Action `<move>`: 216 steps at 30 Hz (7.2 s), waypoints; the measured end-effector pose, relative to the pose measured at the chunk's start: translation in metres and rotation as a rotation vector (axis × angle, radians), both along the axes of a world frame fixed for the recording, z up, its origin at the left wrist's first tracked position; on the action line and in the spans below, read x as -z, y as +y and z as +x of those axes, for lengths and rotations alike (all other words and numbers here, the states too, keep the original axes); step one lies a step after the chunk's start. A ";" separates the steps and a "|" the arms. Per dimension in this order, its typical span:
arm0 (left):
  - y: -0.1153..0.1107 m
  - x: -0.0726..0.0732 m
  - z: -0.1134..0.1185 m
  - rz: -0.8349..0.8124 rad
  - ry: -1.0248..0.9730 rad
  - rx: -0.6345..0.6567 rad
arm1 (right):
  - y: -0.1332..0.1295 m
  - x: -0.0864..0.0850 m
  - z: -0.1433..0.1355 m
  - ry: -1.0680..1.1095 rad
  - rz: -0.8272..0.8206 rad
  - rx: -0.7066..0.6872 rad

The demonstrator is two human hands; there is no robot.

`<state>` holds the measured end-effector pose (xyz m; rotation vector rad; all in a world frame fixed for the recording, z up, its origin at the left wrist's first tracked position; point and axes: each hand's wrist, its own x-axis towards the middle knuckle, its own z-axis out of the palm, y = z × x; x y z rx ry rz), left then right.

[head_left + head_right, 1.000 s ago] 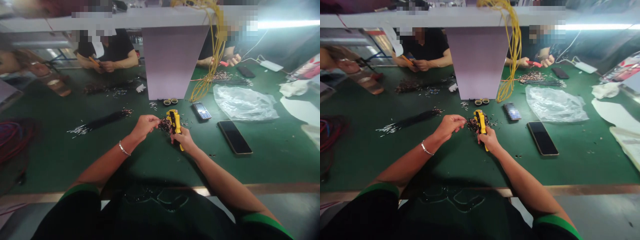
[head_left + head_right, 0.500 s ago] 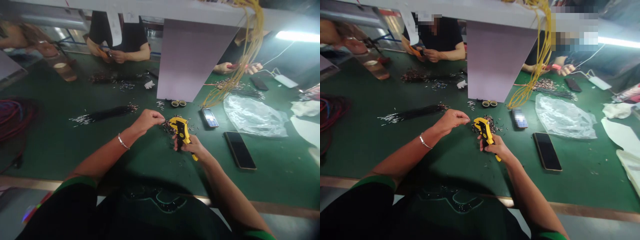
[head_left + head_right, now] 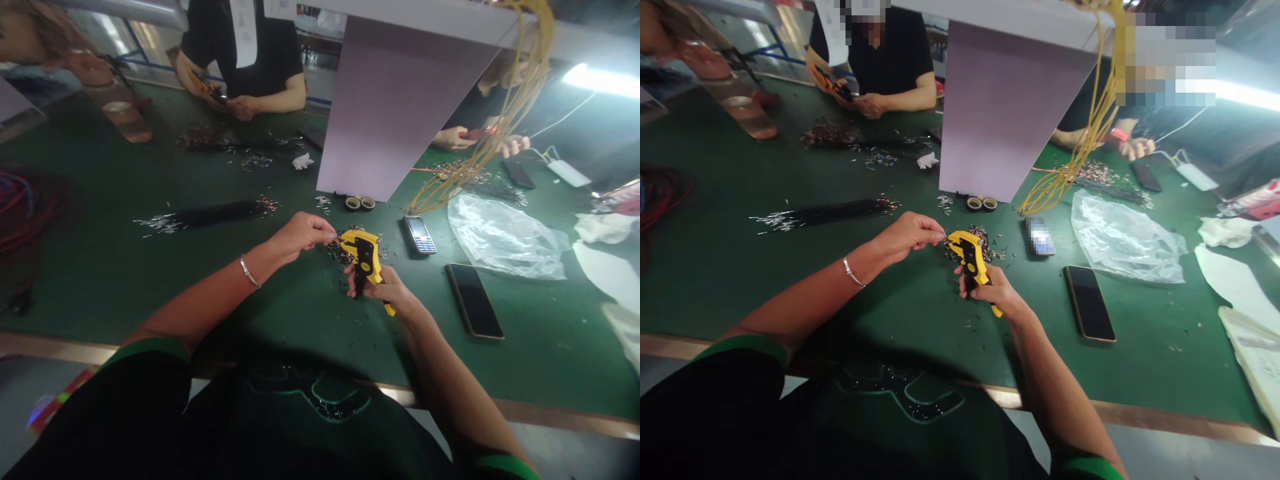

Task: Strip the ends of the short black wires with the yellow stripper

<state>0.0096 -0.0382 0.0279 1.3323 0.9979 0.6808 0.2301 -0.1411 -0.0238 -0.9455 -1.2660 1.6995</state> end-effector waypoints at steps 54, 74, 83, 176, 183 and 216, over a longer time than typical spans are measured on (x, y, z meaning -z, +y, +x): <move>-0.001 0.000 0.003 -0.004 0.009 0.010 | -0.003 -0.002 -0.010 -0.056 0.012 0.007; 0.000 0.004 0.007 0.083 0.024 0.108 | -0.014 0.000 -0.008 -0.069 -0.032 0.087; 0.004 0.003 0.016 0.091 0.012 0.119 | -0.019 0.002 -0.004 -0.193 -0.050 0.181; 0.024 0.039 0.038 0.300 0.118 -0.021 | -0.020 0.005 -0.024 -0.208 0.033 0.399; 0.036 0.041 0.028 0.462 0.166 -0.180 | -0.028 0.005 -0.027 -0.320 0.143 0.369; -0.012 0.018 0.028 0.784 0.255 -0.160 | -0.011 -0.020 -0.020 0.085 0.088 0.451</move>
